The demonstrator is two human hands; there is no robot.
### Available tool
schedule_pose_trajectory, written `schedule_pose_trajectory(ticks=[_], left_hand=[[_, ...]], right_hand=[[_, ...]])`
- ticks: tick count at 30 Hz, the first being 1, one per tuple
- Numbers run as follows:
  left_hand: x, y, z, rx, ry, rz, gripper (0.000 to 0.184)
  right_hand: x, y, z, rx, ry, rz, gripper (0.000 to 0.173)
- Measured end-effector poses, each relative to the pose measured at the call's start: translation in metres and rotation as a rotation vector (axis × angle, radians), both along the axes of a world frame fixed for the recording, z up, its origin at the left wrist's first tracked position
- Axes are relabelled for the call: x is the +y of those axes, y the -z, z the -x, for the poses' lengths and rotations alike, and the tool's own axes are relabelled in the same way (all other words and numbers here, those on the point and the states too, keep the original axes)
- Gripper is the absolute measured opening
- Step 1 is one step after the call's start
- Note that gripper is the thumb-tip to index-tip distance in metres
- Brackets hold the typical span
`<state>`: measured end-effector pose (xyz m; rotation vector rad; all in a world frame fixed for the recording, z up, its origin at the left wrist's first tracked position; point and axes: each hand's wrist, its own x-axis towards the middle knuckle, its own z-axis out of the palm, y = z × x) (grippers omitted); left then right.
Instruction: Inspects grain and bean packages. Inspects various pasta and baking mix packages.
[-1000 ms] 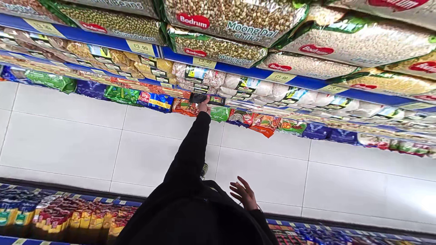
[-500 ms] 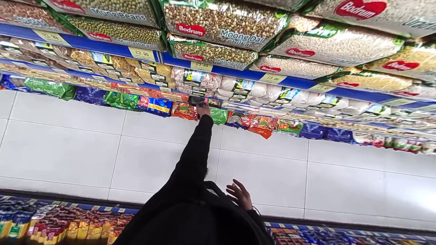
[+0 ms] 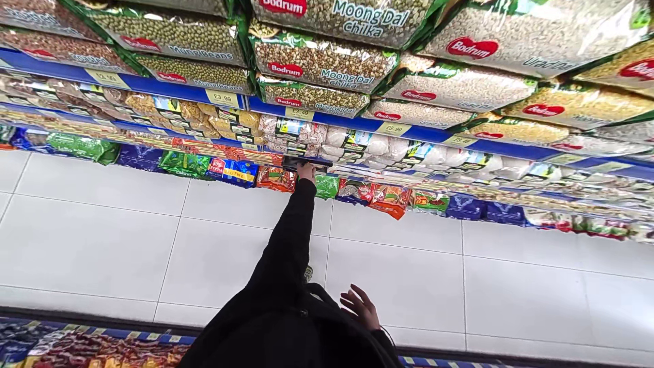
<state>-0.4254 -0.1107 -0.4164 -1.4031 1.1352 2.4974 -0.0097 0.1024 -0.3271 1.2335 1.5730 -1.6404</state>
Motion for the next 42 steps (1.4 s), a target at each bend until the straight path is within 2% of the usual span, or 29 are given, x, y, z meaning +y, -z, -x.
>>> schedule_pose_trajectory(ticks=[5,11,15,19,22,25,30,33,38,42], left_hand=[[-0.017,-0.010,-0.008,-0.003,-0.075,-0.040,0.056],[-0.043,-0.006,-0.004,-0.025,-0.037,-0.108,0.045],[-0.051,-0.011,-0.014,-0.047,0.036,-0.090,0.045],[-0.060,-0.021,-0.044,-0.056,0.194,-0.050,0.048],[-0.070,-0.026,-0.089,-0.039,0.317,0.033,0.047],[-0.084,-0.061,-0.158,-0.002,0.331,0.052,0.043],[-0.090,-0.126,-0.308,0.128,0.419,0.082,0.040],[-0.085,-0.157,-0.375,0.234,0.444,0.075,0.040],[-0.086,-0.195,-0.438,0.372,0.465,0.146,0.042],[-0.100,-0.225,-0.467,0.460,0.468,0.281,0.043]], right_hand=[[0.007,0.005,-0.008,0.004,0.037,0.019,0.049],[0.001,-0.003,0.001,0.042,0.081,0.064,0.047],[-0.001,-0.009,-0.001,0.074,0.047,0.079,0.048],[0.002,-0.006,-0.007,0.098,0.051,0.086,0.048],[0.002,-0.011,-0.008,0.158,0.061,0.076,0.047],[-0.002,-0.027,0.000,0.258,0.019,0.077,0.048],[-0.007,-0.068,0.009,0.521,-0.252,0.140,0.059],[-0.014,-0.091,0.015,0.634,-0.355,0.202,0.060],[-0.033,-0.114,0.018,0.749,-0.517,0.261,0.060],[-0.048,-0.135,0.014,0.807,-0.547,0.321,0.060]])
